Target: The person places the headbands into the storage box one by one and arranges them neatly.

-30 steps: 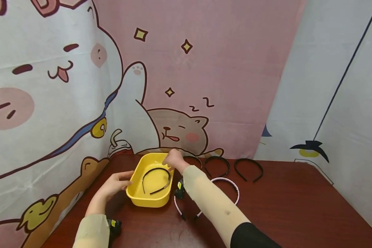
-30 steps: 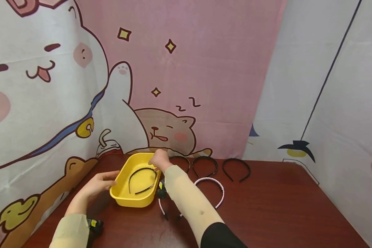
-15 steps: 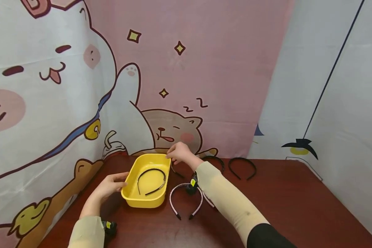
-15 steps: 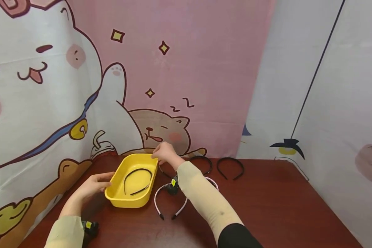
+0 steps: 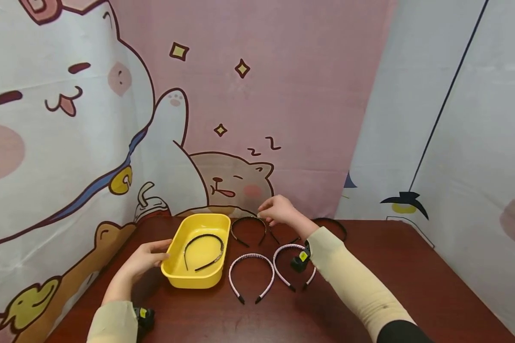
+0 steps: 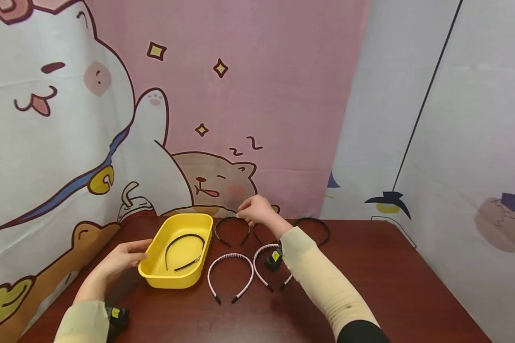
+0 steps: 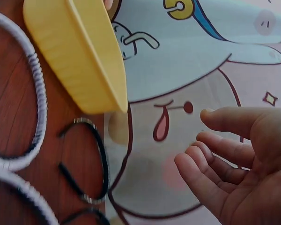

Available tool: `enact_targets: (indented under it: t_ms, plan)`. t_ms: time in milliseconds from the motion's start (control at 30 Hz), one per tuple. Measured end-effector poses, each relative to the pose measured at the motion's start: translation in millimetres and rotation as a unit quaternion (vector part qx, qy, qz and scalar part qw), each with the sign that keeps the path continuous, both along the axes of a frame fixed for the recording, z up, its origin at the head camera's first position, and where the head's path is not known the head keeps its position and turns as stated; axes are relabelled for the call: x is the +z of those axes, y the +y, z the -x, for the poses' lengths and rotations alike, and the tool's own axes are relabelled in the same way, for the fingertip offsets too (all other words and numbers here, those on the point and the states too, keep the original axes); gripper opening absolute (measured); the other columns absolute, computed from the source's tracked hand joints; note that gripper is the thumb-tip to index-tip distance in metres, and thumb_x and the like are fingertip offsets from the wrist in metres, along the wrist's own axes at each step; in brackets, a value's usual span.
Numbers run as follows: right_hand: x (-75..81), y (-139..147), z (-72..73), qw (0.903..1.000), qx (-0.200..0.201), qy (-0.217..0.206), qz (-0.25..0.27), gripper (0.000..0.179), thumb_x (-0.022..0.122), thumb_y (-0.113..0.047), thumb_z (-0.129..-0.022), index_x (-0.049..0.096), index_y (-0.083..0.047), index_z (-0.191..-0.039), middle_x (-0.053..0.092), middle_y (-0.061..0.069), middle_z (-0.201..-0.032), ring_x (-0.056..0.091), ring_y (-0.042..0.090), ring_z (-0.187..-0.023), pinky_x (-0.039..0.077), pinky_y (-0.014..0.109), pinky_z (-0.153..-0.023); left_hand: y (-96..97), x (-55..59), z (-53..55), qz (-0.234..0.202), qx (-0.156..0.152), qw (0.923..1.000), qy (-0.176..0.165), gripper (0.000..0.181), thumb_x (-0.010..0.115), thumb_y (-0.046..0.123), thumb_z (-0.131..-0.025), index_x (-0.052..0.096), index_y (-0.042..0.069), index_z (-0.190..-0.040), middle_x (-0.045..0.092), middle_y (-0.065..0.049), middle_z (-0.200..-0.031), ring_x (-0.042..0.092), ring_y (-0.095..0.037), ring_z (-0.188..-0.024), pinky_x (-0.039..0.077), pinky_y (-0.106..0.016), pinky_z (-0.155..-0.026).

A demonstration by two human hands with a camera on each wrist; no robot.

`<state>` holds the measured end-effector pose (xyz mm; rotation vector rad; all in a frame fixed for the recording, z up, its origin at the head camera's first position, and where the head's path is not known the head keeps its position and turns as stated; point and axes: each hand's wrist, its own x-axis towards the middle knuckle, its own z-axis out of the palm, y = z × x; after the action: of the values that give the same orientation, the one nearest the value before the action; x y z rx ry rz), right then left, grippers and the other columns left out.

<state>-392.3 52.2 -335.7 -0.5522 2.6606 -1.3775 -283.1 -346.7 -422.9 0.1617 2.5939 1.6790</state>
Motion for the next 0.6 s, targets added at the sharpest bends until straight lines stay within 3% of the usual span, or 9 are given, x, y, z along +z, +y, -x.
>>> enact_targets:
  t_ms: [200,433,600]
  plan:
    - [-8.6,35,-7.3,0.9999,-0.014,0.001,0.003,0.024,0.074,-0.012,-0.082,0.073,0.001,-0.102,0.07,0.007,-0.081,0.065,0.023,-0.068,0.057,0.036,-0.059,-0.4,-2.1,0.8,-0.011,0.004,0.9999,-0.006,0.054,0.062,0.005,-0.092,0.043,-0.009,-0.14,0.056,-0.027,-0.127,0.058,-0.022,-0.08,0.052,-0.03,-0.071]
    - [-34.1,75,-9.9,0.9986,-0.041,-0.026,0.022,0.028,0.074,-0.011,-0.082,0.071,0.004,-0.105,0.069,0.007,-0.084,0.066,0.03,-0.074,0.057,0.04,-0.062,-0.1,-2.6,1.4,-0.012,-0.001,0.9999,-0.006,0.055,0.062,0.006,-0.092,0.042,-0.009,-0.141,0.053,-0.028,-0.132,0.06,-0.023,-0.085,0.053,-0.03,-0.073]
    - [-51.0,98,-12.0,0.9967,-0.061,-0.046,0.027,0.029,0.073,-0.009,-0.083,0.07,0.006,-0.107,0.07,0.017,-0.088,0.066,0.031,-0.073,0.057,0.043,-0.065,-0.6,-2.4,0.8,-0.009,-0.003,0.9999,-0.008,0.055,0.062,0.006,-0.092,0.041,-0.009,-0.141,0.052,-0.029,-0.133,0.06,-0.025,-0.088,0.053,-0.03,-0.074]
